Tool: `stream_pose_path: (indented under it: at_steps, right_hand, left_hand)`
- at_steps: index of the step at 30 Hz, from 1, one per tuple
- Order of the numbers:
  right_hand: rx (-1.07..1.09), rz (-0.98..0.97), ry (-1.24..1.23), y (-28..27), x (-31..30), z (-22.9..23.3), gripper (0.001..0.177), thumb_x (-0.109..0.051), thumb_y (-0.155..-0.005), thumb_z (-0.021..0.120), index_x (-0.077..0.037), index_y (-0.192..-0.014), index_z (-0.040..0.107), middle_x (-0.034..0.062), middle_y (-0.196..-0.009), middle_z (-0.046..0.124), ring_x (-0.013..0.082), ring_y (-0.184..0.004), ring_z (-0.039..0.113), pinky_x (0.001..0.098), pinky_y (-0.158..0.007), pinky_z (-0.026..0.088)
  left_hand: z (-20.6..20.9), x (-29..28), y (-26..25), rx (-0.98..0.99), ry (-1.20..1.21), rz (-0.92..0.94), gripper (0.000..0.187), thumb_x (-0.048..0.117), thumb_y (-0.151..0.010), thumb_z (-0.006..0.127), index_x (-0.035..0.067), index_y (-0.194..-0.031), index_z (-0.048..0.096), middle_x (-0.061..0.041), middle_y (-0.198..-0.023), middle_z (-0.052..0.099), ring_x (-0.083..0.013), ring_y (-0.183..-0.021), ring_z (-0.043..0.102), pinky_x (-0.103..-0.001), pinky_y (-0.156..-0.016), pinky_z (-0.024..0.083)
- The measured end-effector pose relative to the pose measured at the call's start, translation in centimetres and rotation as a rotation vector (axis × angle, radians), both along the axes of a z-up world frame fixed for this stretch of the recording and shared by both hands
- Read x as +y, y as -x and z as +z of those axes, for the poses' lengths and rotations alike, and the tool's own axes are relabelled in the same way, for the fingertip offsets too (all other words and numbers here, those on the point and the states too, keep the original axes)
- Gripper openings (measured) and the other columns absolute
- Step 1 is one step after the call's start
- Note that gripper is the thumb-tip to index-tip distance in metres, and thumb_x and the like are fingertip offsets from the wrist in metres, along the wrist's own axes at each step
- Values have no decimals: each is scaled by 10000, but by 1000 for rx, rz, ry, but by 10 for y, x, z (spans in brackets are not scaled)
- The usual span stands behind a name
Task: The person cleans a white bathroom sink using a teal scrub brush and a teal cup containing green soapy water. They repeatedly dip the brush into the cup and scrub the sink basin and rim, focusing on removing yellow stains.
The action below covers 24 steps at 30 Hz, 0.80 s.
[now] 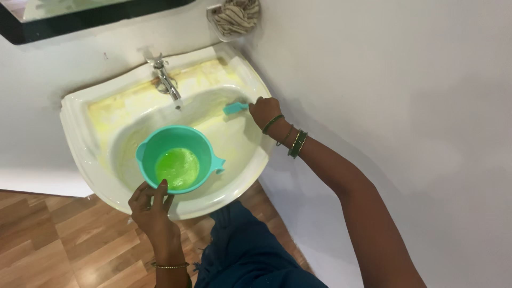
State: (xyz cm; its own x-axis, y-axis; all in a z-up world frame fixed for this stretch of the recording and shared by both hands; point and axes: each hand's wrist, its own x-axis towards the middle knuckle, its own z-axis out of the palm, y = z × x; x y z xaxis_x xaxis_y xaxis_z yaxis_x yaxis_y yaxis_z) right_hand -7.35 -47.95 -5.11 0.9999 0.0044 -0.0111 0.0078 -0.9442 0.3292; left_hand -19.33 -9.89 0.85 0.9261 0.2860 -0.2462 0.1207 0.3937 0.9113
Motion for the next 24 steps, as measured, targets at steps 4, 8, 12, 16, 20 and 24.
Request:
stream_pose_path:
  at_steps: [4, 8, 12, 16, 20, 24]
  right_hand:
    - [132, -9, -80, 38, 30, -13, 187, -192, -972, 615, -107, -1075, 746, 133, -976, 759, 304, -858, 758, 422, -697, 579]
    - [399, -68, -125, 51, 56, 34, 207, -237, -906, 643, -132, -1032, 768, 136, -995, 767, 304, -899, 762, 427, -766, 579]
    - [536, -158, -135, 32, 57, 67, 235, -301, -911, 668, -123, -1035, 759, 145, -990, 774, 310, -917, 771, 431, -780, 587]
    - [247, -100, 7, -6, 38, 51, 205, -281, -855, 719, -150, -1000, 783, 99, -963, 749, 271, -925, 742, 407, -722, 559]
    - [-139, 263, -10, -47, 38, 23, 92, -220, -904, 695, -180, -899, 778, 37, -842, 693, 216, -786, 692, 386, -679, 505]
    - [-575, 768, 176, -58, 54, 24, 285, -225, -879, 692, -186, -1138, 803, -10, -766, 620, 152, -669, 603, 309, -599, 417]
  left_hand:
    - [10, 6, 16, 33, -11, -46, 319, 38, -891, 789, 15, -1103, 551, -133, -1243, 586, -181, -1072, 663, -326, -887, 642]
    - [18, 6, 17, 79, -37, -50, 306, 46, -827, 776, 57, -1050, 567, -86, -1282, 588, -176, -1062, 674, -324, -828, 646]
    - [12, 11, 21, -12, -39, -58, 237, 59, -861, 792, 21, -943, 572, -79, -1335, 537, -180, -1093, 649, -319, -849, 645]
    - [10, 22, 18, -20, -81, -45, 211, 76, -867, 788, 24, -812, 591, -66, -1336, 515, -185, -1109, 645, -320, -821, 641]
    - [8, 33, 14, -10, -89, -5, 196, 70, -858, 786, 24, -747, 632, -64, -1312, 486, -189, -1130, 628, -330, -806, 632]
    - [9, 32, 1, -19, -109, 3, 226, 79, -861, 792, 35, -752, 599, -65, -1316, 496, -191, -1137, 627, -329, -836, 636]
